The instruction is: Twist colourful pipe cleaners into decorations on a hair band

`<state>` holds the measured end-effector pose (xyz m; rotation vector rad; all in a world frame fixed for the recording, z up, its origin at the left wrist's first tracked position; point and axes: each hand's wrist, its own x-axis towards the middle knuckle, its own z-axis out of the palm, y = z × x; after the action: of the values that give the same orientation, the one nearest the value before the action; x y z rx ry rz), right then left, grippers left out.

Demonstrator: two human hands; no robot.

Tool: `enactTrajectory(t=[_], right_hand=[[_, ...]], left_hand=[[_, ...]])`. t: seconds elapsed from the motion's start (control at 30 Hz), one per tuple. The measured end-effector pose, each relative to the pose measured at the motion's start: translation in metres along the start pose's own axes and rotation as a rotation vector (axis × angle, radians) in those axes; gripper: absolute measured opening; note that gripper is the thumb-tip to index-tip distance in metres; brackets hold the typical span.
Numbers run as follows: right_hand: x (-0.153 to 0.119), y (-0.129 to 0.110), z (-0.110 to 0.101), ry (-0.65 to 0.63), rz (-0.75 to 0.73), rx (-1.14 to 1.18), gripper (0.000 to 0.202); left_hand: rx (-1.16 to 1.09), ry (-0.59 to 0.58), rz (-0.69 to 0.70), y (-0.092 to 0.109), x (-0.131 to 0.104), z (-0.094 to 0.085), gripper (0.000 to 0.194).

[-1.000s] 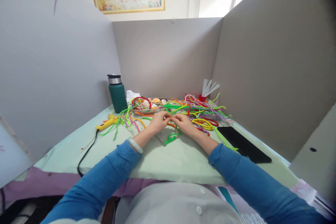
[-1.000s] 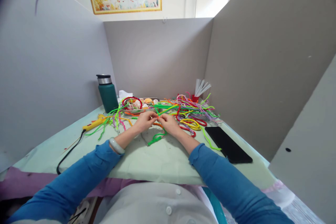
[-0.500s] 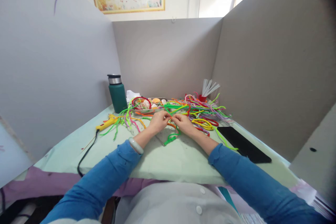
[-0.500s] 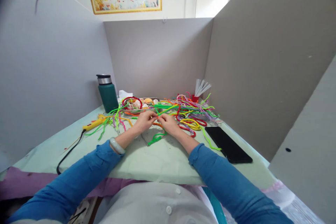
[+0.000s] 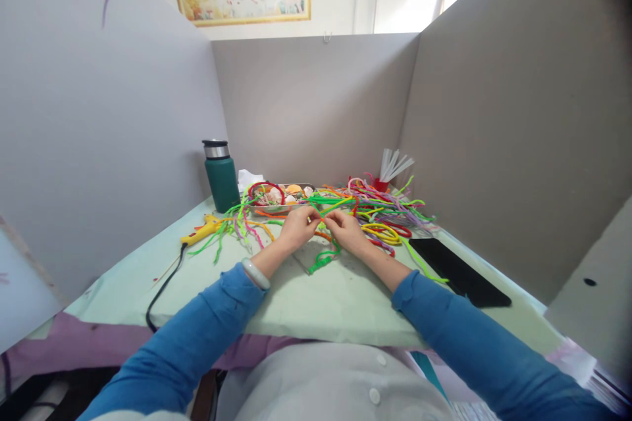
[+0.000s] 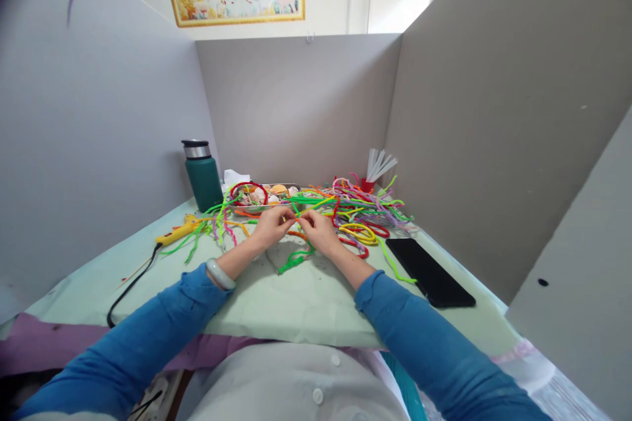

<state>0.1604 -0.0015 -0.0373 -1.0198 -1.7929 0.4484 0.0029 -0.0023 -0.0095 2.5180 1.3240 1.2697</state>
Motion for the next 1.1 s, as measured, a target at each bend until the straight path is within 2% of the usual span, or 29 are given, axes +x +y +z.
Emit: enactTrajectory(t=[0.17, 0.37, 0.57, 0.77, 0.93, 1.1], right_hand=[[0.0011, -0.0004, 0.0002, 0.015, -0.028, -0.027, 0.019], [-0.0026, -0.0037, -0.0024, 0.023, -0.126, -0.207, 0.014], [-0.0053, -0.0081, -0.0049, 0.020, -0.193, -0.266, 0.013], [-0.0051, -0.0086, -0.0057, 0.027, -0.202, -0.242, 0.014], [-0.0047, -0.0076, -0.0049, 0.037, -0.176, -0.172, 0.014], [-0.0029, -0.0072, -0.0047, -0.023, -0.103, -0.020, 0.019]], left_hand=[[0.017, -0.033, -0.035, 0.0025, -0.0009, -0.0011, 0.014], [-0.045, -0.087, -0.107, 0.0011, -0.0004, 0.0009, 0.024], [-0.434, -0.274, -0.362, 0.0041, -0.0004, 0.0002, 0.028], [-0.784, -0.306, -0.497, 0.0097, -0.0032, -0.0045, 0.024], [-0.864, -0.289, -0.562, 0.0086, -0.0027, -0.0045, 0.018], [-1.047, -0.320, -0.522, 0.0047, -0.0025, -0.0040, 0.018]])
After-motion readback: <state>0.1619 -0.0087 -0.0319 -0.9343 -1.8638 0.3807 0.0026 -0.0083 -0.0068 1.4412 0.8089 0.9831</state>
